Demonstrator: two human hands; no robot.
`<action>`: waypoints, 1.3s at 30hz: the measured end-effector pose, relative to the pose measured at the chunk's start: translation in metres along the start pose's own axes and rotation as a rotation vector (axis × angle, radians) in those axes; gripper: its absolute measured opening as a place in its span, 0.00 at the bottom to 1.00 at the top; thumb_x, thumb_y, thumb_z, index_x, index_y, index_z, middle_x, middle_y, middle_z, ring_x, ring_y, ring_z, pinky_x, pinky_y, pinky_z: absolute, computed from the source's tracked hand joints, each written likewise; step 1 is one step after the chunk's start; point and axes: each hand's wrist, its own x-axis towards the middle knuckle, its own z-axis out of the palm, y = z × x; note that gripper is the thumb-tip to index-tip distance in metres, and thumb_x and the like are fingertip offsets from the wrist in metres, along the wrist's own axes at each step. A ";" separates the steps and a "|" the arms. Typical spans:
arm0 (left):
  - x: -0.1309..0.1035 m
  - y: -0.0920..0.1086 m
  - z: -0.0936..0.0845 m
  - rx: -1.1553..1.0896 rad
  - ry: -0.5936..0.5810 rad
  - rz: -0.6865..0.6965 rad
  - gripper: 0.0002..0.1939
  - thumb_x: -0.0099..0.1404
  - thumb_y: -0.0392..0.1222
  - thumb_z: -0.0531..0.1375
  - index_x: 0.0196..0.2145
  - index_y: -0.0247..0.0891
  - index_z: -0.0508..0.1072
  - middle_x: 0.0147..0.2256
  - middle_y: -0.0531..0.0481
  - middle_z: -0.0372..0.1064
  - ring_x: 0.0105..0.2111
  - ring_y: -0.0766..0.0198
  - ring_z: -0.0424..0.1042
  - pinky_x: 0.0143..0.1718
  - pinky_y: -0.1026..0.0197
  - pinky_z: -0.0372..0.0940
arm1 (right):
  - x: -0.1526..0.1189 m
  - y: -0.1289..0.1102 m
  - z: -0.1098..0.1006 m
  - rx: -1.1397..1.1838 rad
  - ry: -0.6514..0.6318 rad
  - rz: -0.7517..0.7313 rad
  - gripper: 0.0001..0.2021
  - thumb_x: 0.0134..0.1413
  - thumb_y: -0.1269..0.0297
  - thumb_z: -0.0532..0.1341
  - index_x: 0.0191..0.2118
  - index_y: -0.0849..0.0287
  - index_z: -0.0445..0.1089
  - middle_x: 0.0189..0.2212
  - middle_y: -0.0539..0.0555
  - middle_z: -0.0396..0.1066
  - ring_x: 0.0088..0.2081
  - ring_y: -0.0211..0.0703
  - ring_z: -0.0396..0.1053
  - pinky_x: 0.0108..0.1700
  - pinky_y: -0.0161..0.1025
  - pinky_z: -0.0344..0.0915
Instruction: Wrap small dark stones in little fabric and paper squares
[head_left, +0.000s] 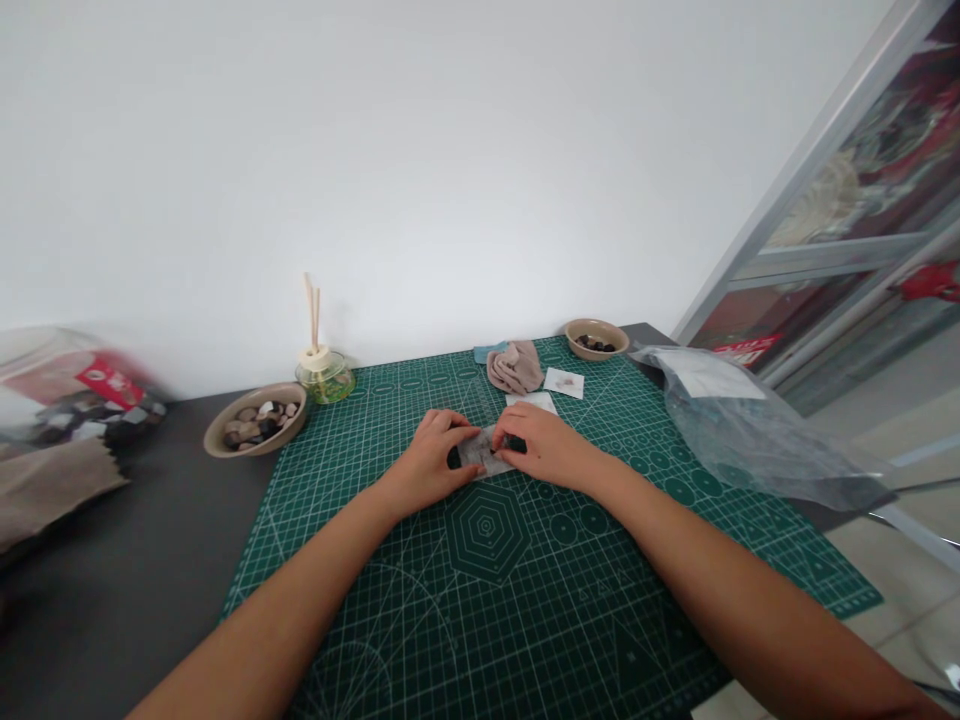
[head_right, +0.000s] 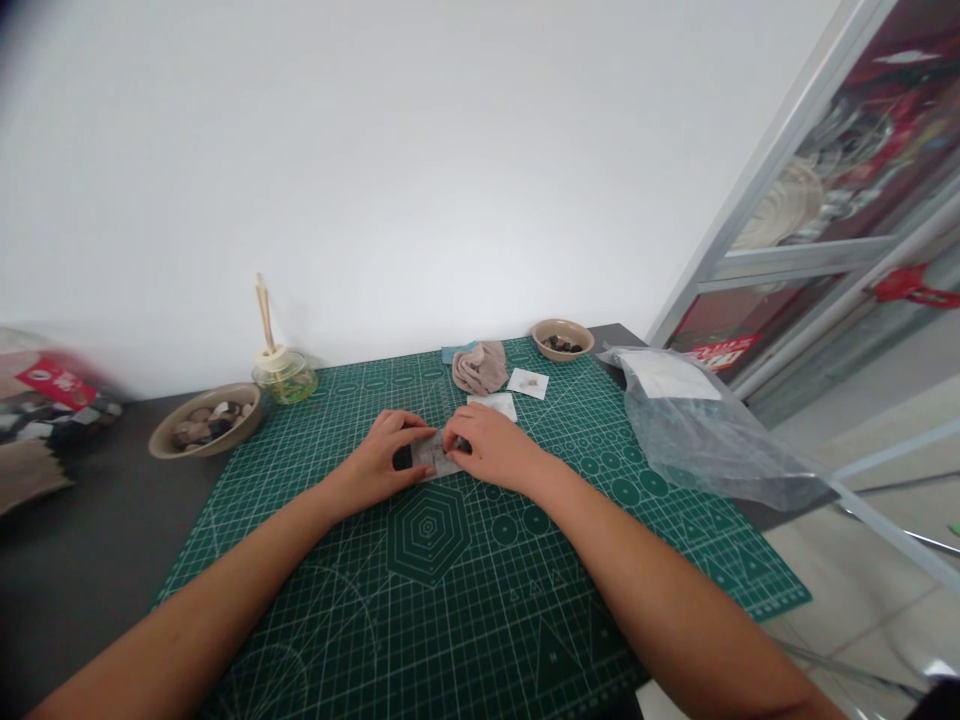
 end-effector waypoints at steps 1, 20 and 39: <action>0.000 0.000 0.000 0.002 -0.003 -0.002 0.20 0.55 0.40 0.66 0.46 0.39 0.73 0.43 0.45 0.63 0.47 0.51 0.59 0.50 0.48 0.60 | 0.000 0.000 0.000 0.009 -0.006 -0.013 0.04 0.50 0.76 0.61 0.31 0.61 0.68 0.31 0.53 0.67 0.37 0.43 0.63 0.41 0.40 0.60; 0.000 0.000 0.000 0.003 0.008 0.014 0.21 0.54 0.39 0.67 0.46 0.36 0.73 0.44 0.44 0.63 0.47 0.52 0.59 0.51 0.49 0.60 | 0.000 -0.002 0.001 0.037 -0.024 -0.019 0.06 0.50 0.79 0.59 0.32 0.61 0.68 0.32 0.53 0.66 0.36 0.41 0.64 0.40 0.38 0.61; 0.001 0.002 -0.001 -0.005 -0.007 -0.007 0.20 0.55 0.40 0.66 0.46 0.39 0.73 0.43 0.46 0.63 0.47 0.51 0.59 0.51 0.48 0.59 | -0.001 -0.004 0.001 0.070 -0.030 -0.004 0.08 0.49 0.80 0.58 0.32 0.61 0.68 0.32 0.52 0.65 0.35 0.40 0.63 0.39 0.37 0.61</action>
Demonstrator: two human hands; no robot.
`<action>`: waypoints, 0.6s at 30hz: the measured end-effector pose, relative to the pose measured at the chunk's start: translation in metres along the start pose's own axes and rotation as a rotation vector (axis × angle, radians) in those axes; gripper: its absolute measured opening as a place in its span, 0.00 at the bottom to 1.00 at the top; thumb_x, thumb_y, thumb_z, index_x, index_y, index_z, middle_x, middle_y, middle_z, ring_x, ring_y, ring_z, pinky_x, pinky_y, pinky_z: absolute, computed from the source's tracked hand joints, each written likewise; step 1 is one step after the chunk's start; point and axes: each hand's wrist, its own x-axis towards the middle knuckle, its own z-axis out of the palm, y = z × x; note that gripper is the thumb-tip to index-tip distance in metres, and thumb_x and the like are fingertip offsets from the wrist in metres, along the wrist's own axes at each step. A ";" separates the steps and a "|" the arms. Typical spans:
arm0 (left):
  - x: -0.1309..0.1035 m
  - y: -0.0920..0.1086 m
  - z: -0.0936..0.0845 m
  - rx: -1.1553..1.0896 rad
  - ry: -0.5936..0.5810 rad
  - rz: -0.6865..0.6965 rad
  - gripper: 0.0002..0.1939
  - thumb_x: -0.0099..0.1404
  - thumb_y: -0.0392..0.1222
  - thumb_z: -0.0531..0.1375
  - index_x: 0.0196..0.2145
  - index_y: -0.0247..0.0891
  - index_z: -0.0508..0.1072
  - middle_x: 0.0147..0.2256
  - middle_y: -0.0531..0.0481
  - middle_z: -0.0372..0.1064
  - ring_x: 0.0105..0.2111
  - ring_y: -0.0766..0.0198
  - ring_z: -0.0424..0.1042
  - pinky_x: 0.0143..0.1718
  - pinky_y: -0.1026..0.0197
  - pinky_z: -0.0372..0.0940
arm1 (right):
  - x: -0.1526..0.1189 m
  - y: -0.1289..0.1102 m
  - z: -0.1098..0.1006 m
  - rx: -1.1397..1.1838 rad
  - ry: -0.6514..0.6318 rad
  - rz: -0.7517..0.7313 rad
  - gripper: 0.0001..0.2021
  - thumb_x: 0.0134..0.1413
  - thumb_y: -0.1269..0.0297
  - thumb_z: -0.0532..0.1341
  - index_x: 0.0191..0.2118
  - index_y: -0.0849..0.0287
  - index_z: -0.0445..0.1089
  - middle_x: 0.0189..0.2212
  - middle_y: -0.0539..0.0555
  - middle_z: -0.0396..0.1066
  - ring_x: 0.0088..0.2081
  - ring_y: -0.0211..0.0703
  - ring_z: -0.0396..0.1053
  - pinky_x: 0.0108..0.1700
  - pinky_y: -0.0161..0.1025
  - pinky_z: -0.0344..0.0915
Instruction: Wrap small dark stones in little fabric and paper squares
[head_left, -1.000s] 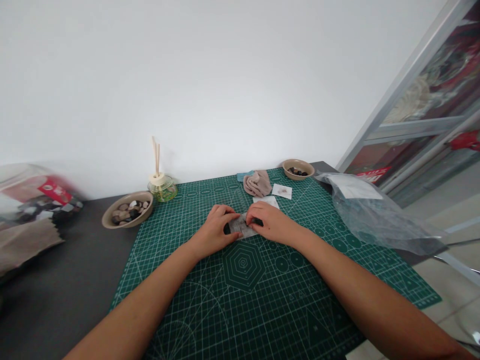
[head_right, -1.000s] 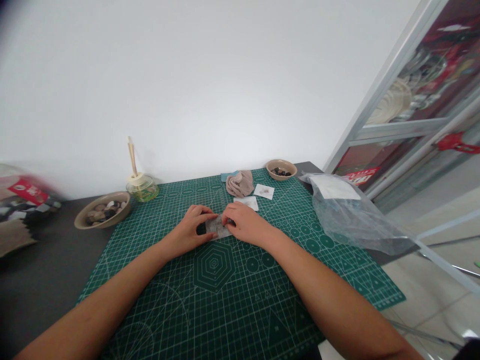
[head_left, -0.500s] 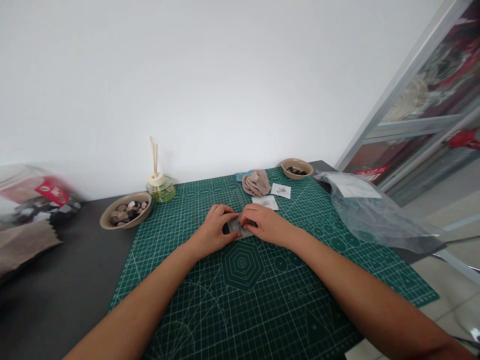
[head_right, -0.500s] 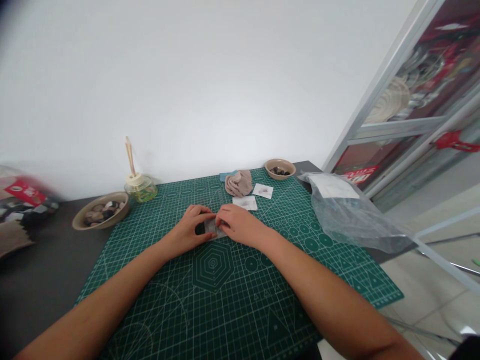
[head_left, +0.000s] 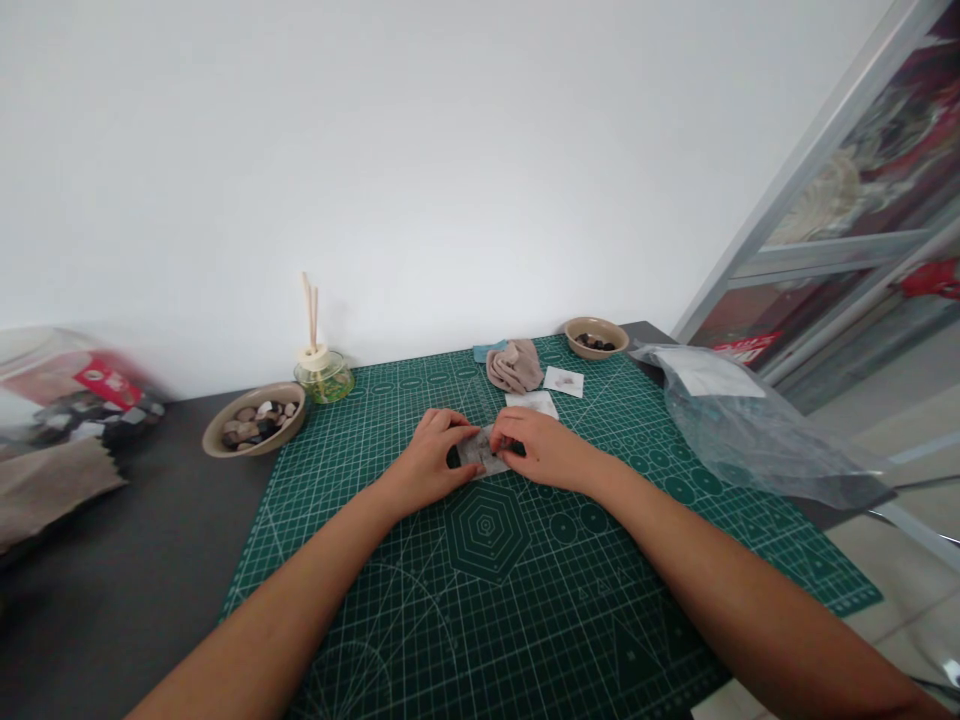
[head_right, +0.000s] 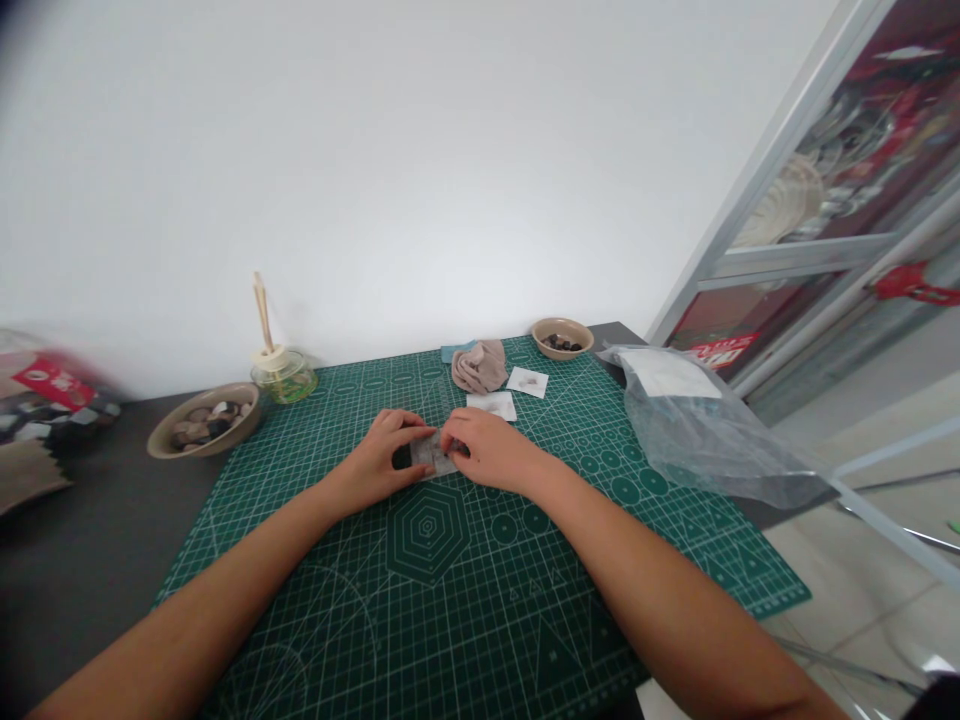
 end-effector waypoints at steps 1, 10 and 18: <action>0.000 0.000 0.000 0.001 0.000 0.004 0.20 0.55 0.40 0.66 0.46 0.38 0.73 0.43 0.45 0.63 0.47 0.51 0.59 0.51 0.48 0.59 | 0.000 0.000 0.000 0.007 -0.010 -0.006 0.08 0.49 0.80 0.58 0.31 0.61 0.68 0.32 0.52 0.65 0.35 0.40 0.63 0.38 0.37 0.61; -0.001 -0.001 0.000 0.006 -0.002 0.007 0.20 0.55 0.40 0.66 0.47 0.40 0.72 0.44 0.46 0.63 0.48 0.51 0.59 0.51 0.47 0.59 | 0.001 0.001 0.001 -0.015 0.016 -0.009 0.07 0.49 0.80 0.58 0.32 0.61 0.68 0.32 0.52 0.65 0.36 0.40 0.63 0.40 0.38 0.61; 0.000 -0.002 0.000 0.008 0.001 0.008 0.20 0.55 0.40 0.66 0.47 0.40 0.73 0.43 0.46 0.63 0.47 0.51 0.59 0.51 0.48 0.59 | 0.001 0.003 0.001 -0.030 0.039 -0.004 0.07 0.50 0.79 0.58 0.33 0.61 0.68 0.33 0.53 0.66 0.37 0.41 0.64 0.41 0.39 0.61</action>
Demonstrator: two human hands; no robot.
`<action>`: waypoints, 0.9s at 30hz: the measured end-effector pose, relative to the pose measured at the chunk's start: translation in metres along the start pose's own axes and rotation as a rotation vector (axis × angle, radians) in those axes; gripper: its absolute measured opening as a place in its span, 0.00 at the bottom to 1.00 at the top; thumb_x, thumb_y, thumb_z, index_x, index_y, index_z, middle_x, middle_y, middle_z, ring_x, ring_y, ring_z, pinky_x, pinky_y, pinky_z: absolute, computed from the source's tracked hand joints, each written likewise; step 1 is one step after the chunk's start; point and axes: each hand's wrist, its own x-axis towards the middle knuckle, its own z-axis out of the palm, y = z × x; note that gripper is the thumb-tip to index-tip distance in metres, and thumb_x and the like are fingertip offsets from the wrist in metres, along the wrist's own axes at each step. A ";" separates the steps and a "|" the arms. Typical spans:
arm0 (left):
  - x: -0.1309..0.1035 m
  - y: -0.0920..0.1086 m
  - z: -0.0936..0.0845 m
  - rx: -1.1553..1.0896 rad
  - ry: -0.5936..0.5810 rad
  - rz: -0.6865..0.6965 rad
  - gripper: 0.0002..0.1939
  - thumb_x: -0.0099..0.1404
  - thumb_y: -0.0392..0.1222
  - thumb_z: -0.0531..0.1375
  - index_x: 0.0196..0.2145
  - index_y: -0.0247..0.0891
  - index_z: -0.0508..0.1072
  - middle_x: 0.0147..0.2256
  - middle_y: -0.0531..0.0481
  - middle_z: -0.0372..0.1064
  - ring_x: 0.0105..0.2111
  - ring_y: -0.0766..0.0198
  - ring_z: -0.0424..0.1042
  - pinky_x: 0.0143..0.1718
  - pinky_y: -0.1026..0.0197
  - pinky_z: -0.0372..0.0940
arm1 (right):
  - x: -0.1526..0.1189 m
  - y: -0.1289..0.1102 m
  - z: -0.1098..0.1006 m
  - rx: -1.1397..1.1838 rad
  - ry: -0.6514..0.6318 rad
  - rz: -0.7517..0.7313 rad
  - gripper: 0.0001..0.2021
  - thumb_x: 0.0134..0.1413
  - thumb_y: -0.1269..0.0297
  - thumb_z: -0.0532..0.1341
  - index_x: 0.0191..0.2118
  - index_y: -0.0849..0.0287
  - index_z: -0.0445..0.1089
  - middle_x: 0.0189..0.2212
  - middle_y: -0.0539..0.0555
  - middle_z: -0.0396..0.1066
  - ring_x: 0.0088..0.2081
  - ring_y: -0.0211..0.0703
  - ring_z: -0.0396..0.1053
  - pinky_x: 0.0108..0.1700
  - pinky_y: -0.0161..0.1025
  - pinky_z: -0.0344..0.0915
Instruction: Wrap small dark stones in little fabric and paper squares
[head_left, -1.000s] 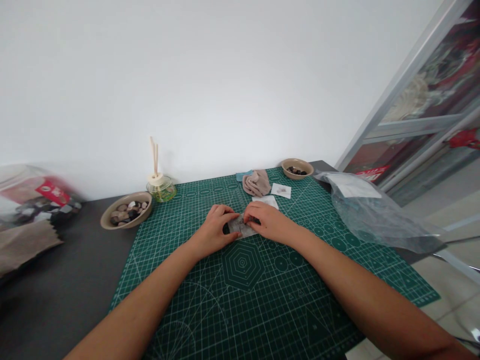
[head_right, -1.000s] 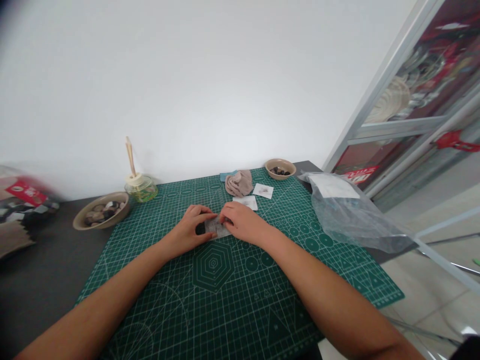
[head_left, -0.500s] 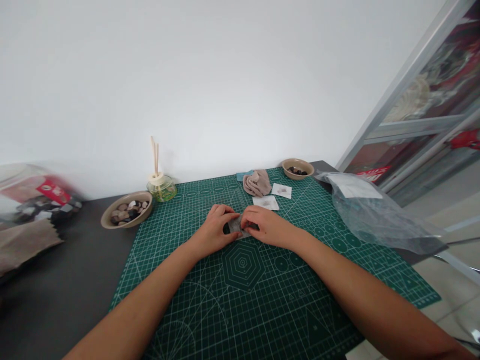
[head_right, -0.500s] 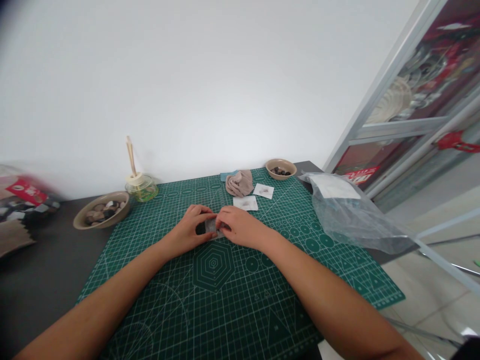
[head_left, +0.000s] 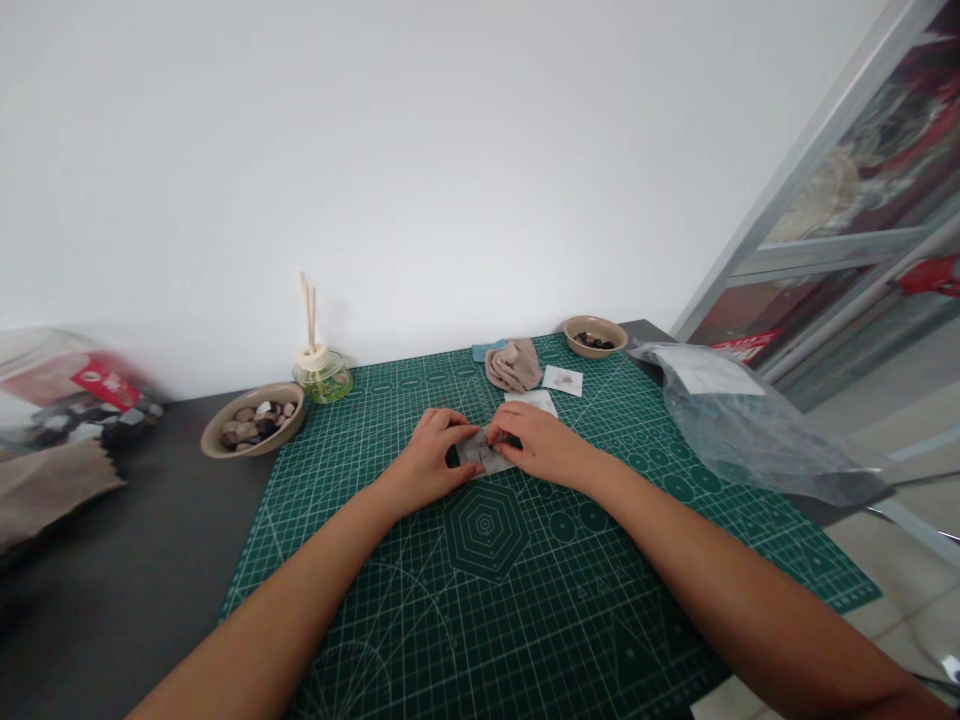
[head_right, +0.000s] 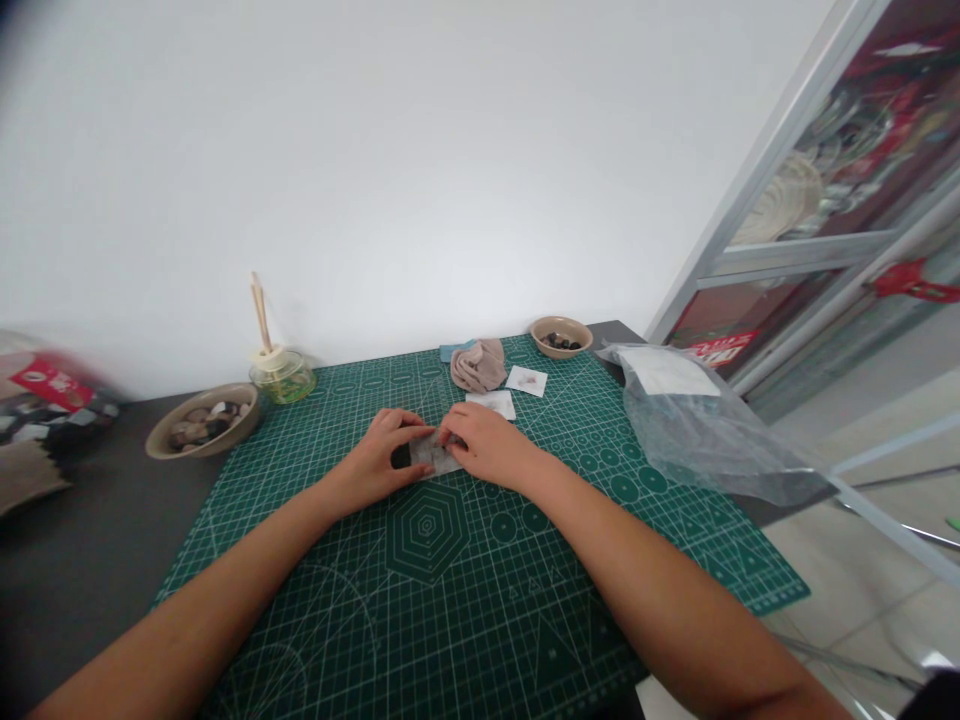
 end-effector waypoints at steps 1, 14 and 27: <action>0.000 0.000 0.000 -0.001 0.001 0.000 0.20 0.55 0.40 0.66 0.47 0.39 0.72 0.43 0.46 0.63 0.47 0.51 0.59 0.51 0.48 0.59 | 0.000 0.000 0.000 0.002 -0.010 0.000 0.07 0.50 0.80 0.58 0.32 0.61 0.68 0.33 0.53 0.66 0.36 0.41 0.64 0.40 0.38 0.62; 0.000 0.001 0.000 -0.005 0.003 0.013 0.19 0.55 0.40 0.66 0.45 0.37 0.73 0.43 0.45 0.64 0.47 0.52 0.59 0.50 0.49 0.60 | 0.000 -0.004 -0.002 0.025 -0.050 -0.025 0.07 0.50 0.80 0.59 0.31 0.61 0.68 0.32 0.53 0.66 0.36 0.41 0.63 0.40 0.37 0.62; -0.001 0.000 0.000 0.001 0.007 0.014 0.18 0.55 0.38 0.66 0.45 0.35 0.73 0.43 0.44 0.63 0.46 0.52 0.59 0.50 0.49 0.60 | 0.000 -0.003 0.001 0.020 -0.027 -0.031 0.06 0.51 0.78 0.59 0.32 0.61 0.68 0.33 0.53 0.66 0.37 0.41 0.63 0.40 0.38 0.61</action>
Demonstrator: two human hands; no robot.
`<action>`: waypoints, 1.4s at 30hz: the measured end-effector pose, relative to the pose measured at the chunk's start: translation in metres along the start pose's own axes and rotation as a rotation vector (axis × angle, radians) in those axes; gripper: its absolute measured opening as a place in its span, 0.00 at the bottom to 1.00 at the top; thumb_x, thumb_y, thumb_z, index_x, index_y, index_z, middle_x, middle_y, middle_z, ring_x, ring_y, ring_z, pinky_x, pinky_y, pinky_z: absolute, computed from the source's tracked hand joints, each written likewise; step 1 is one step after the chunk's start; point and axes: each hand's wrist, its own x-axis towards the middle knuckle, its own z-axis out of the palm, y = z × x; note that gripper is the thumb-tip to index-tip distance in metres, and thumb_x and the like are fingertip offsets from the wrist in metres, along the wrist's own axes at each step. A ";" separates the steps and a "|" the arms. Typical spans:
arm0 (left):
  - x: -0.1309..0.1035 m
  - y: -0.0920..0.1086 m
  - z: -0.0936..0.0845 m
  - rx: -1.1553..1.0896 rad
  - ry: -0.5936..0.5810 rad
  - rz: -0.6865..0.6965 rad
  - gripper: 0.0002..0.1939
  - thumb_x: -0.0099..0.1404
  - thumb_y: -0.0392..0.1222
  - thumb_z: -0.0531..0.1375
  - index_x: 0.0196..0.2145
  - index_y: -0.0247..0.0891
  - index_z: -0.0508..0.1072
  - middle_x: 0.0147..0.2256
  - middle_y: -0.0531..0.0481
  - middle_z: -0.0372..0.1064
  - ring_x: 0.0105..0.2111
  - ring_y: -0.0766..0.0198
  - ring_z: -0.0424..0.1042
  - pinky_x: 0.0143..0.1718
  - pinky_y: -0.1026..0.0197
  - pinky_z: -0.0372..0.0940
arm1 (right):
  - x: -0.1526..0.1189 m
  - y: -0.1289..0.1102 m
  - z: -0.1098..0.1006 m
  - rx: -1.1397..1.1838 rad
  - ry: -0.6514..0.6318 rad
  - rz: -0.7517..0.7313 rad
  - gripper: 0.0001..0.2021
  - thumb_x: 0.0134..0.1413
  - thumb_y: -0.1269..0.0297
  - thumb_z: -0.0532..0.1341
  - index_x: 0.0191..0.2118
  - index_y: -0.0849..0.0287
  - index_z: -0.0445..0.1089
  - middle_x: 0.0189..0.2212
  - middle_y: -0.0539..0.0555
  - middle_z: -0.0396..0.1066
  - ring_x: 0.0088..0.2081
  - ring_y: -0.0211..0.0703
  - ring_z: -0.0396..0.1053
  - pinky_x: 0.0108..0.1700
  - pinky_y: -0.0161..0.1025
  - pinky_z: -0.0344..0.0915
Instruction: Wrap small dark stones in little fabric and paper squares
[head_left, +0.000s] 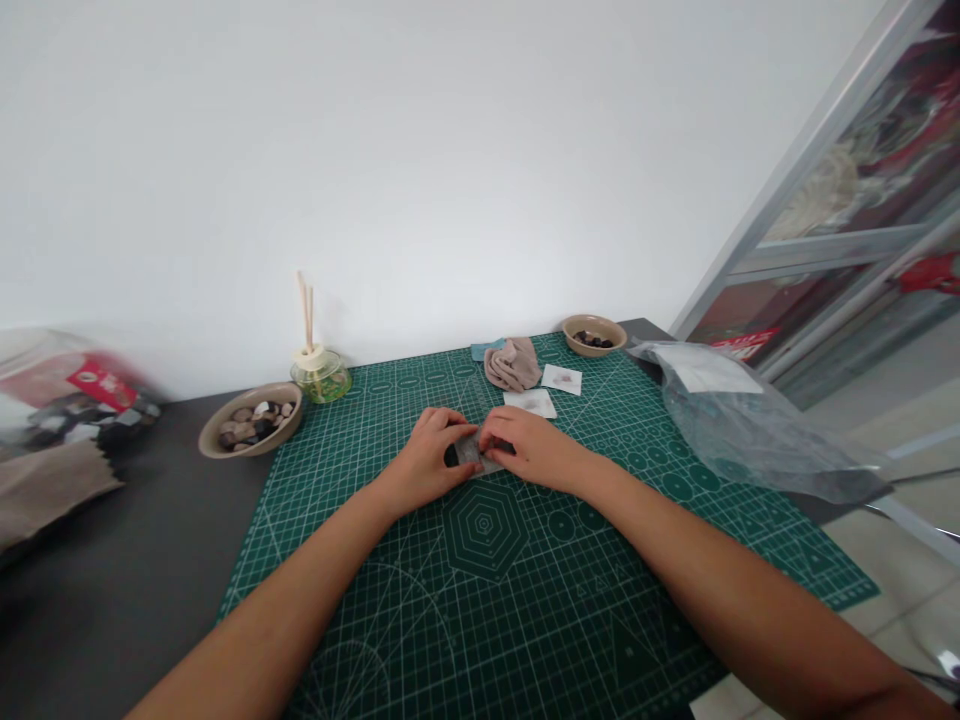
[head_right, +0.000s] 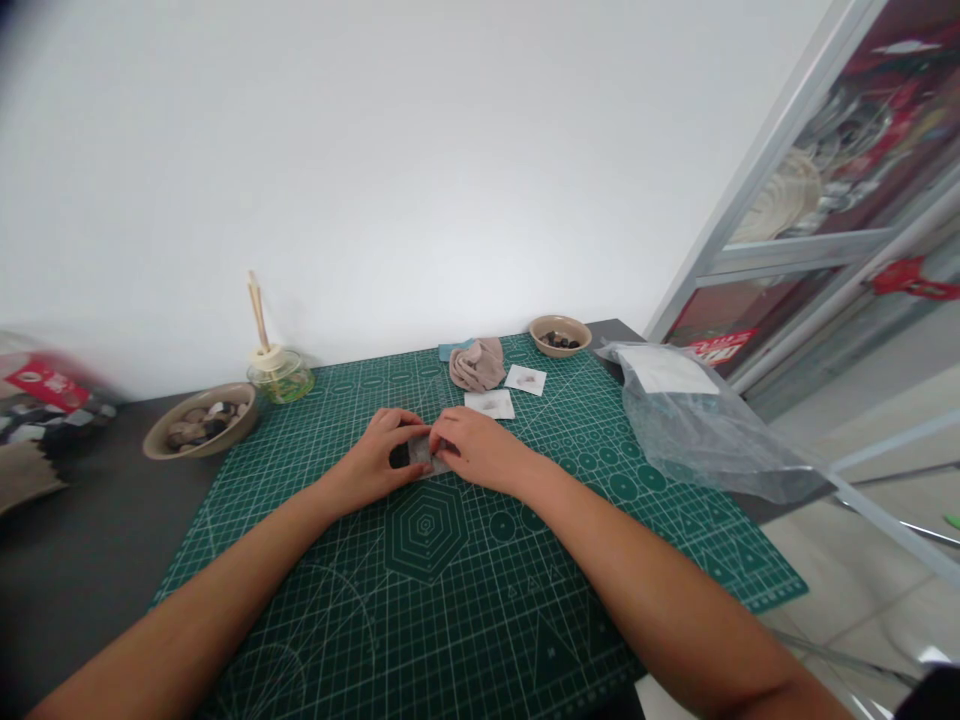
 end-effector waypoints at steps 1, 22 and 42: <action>0.000 0.000 0.000 -0.004 -0.001 -0.003 0.19 0.55 0.38 0.66 0.45 0.35 0.73 0.43 0.45 0.63 0.47 0.52 0.59 0.50 0.49 0.60 | 0.000 0.000 0.000 -0.011 0.010 0.015 0.06 0.51 0.78 0.59 0.32 0.61 0.68 0.33 0.53 0.66 0.37 0.41 0.63 0.40 0.38 0.61; 0.000 -0.001 0.001 -0.008 0.008 -0.005 0.20 0.55 0.39 0.66 0.46 0.37 0.73 0.43 0.45 0.64 0.47 0.52 0.60 0.50 0.48 0.60 | 0.000 0.001 -0.002 -0.051 0.026 0.023 0.05 0.51 0.78 0.59 0.32 0.62 0.68 0.32 0.53 0.66 0.37 0.41 0.63 0.41 0.38 0.61; 0.001 0.001 -0.001 -0.004 -0.010 -0.017 0.18 0.55 0.39 0.66 0.45 0.39 0.73 0.43 0.45 0.63 0.47 0.51 0.59 0.50 0.48 0.60 | 0.001 -0.003 0.000 -0.026 0.017 0.025 0.06 0.51 0.78 0.58 0.31 0.61 0.68 0.32 0.53 0.66 0.37 0.41 0.63 0.41 0.39 0.61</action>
